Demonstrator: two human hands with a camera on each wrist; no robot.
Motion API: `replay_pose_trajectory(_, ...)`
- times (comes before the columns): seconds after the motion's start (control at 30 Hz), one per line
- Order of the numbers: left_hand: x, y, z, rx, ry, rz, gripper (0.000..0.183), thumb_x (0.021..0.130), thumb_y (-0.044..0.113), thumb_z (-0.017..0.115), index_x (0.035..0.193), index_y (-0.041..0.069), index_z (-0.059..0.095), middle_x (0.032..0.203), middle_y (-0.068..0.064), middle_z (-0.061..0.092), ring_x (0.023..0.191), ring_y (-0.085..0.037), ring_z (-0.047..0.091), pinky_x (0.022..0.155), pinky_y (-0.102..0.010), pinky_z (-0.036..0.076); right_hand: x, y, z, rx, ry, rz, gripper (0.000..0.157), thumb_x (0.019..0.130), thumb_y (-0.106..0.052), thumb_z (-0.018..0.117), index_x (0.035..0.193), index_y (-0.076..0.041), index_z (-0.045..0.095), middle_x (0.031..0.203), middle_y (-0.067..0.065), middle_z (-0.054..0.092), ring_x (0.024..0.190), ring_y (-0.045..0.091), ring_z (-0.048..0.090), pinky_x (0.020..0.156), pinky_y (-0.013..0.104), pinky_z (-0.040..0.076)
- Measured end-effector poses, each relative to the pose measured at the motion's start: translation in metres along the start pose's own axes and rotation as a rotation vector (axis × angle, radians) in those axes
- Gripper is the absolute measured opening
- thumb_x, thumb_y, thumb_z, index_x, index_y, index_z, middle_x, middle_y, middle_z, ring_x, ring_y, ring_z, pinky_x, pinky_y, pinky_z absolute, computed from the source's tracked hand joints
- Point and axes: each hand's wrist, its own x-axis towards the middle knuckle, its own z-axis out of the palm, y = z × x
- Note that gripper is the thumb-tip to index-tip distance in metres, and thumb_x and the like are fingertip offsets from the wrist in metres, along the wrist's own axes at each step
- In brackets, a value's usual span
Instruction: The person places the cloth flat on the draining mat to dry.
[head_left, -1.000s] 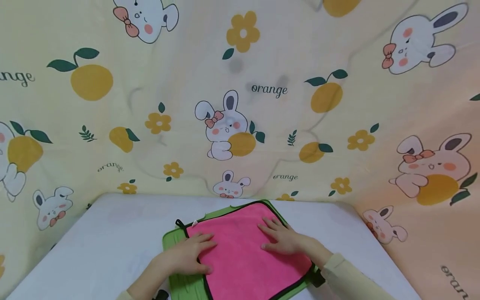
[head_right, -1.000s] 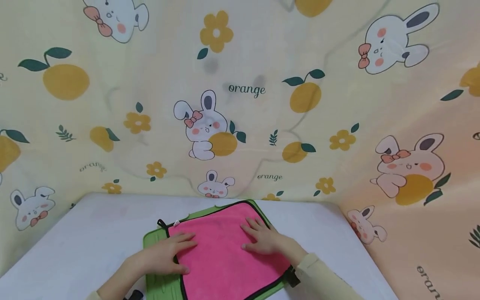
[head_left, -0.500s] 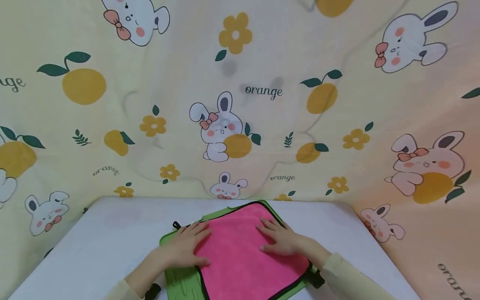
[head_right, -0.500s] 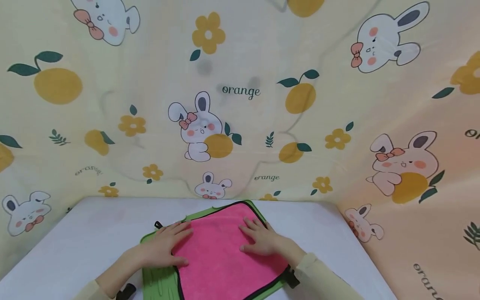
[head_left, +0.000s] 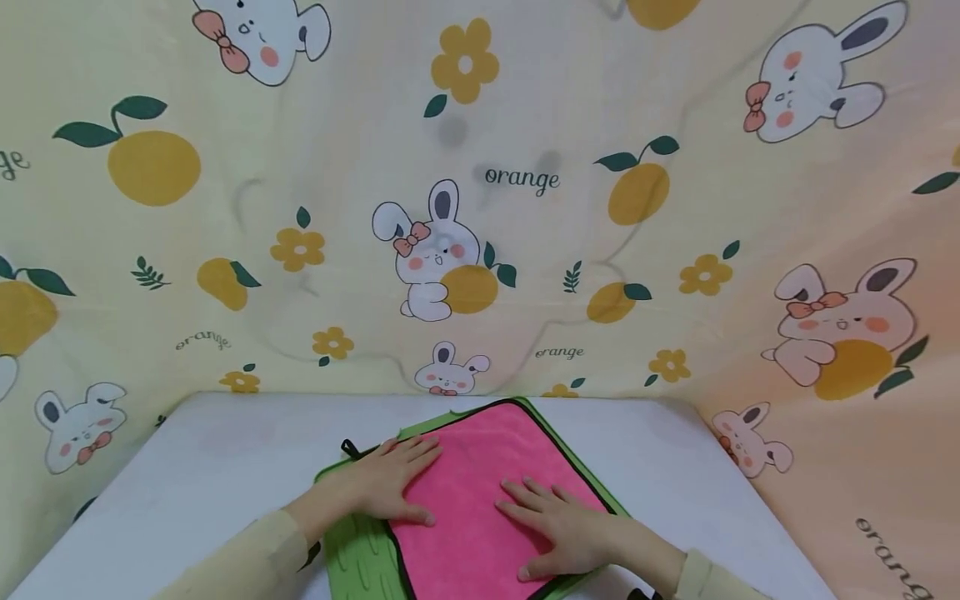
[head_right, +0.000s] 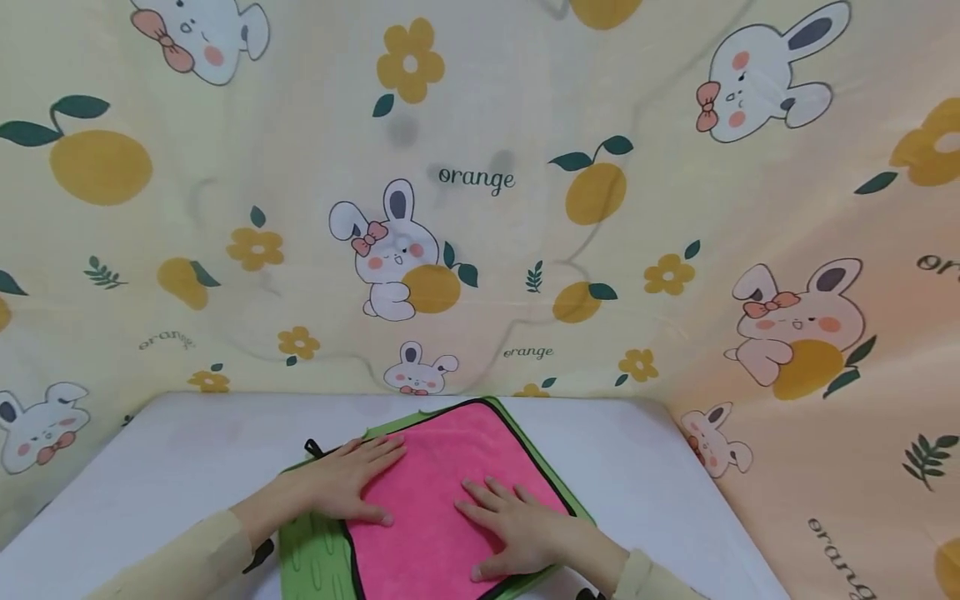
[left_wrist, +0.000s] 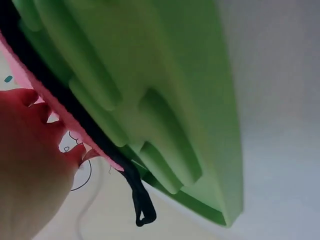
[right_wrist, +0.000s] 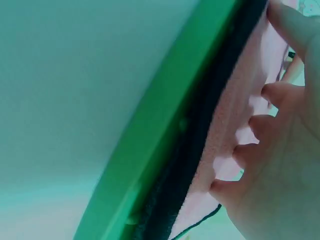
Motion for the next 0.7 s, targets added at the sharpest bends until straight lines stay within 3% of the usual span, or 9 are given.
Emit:
replay_pose_trajectory(0.3,0.002,-0.002,0.002,-0.028,-0.052,-0.027,0.11,0.083,0.079,0.065,0.166,0.019,0.027,0.173,-0.001,0.021,0.159,-0.028,0.017,0.124,-0.058,0.02,-0.005,0.0,0.008,0.043,-0.025,-0.015,0.095,0.09,-0.061,0.073,0.166,-0.035,0.024,0.175,-0.004,0.01,0.159,0.04,0.007,0.115,0.078,0.014)
replay_pose_trajectory(0.5,0.002,-0.002,0.006,-0.031,-0.036,-0.013,0.109,0.083,0.079,0.064,0.166,0.018,0.028,0.172,-0.001,0.022,0.159,-0.029,0.018,0.124,-0.059,0.019,-0.007,0.005,0.011,0.088,-0.012,-0.028,0.093,0.09,-0.058,0.073,0.166,-0.034,0.025,0.175,-0.003,0.012,0.159,0.04,0.007,0.115,0.078,0.013)
replay_pose_trajectory(0.6,0.0,-0.002,0.005,-0.036,-0.006,-0.016,0.105,0.085,0.08,0.061,0.165,0.018,0.031,0.171,-0.002,0.026,0.158,-0.03,0.02,0.124,-0.059,0.02,-0.009,0.01,0.008,0.117,0.03,-0.037,0.089,0.092,-0.06,0.071,0.165,-0.033,0.029,0.174,-0.002,0.017,0.158,0.039,0.012,0.117,0.076,0.014)
replay_pose_trajectory(0.7,-0.005,-0.006,0.002,-0.047,0.057,-0.03,0.1,0.089,0.077,0.059,0.163,0.016,0.035,0.17,-0.005,0.029,0.158,-0.034,0.021,0.123,-0.061,0.02,-0.011,0.017,0.001,0.138,0.14,-0.046,0.083,0.096,-0.058,0.067,0.165,-0.027,0.032,0.172,0.001,0.023,0.157,0.038,0.018,0.12,0.072,0.014)
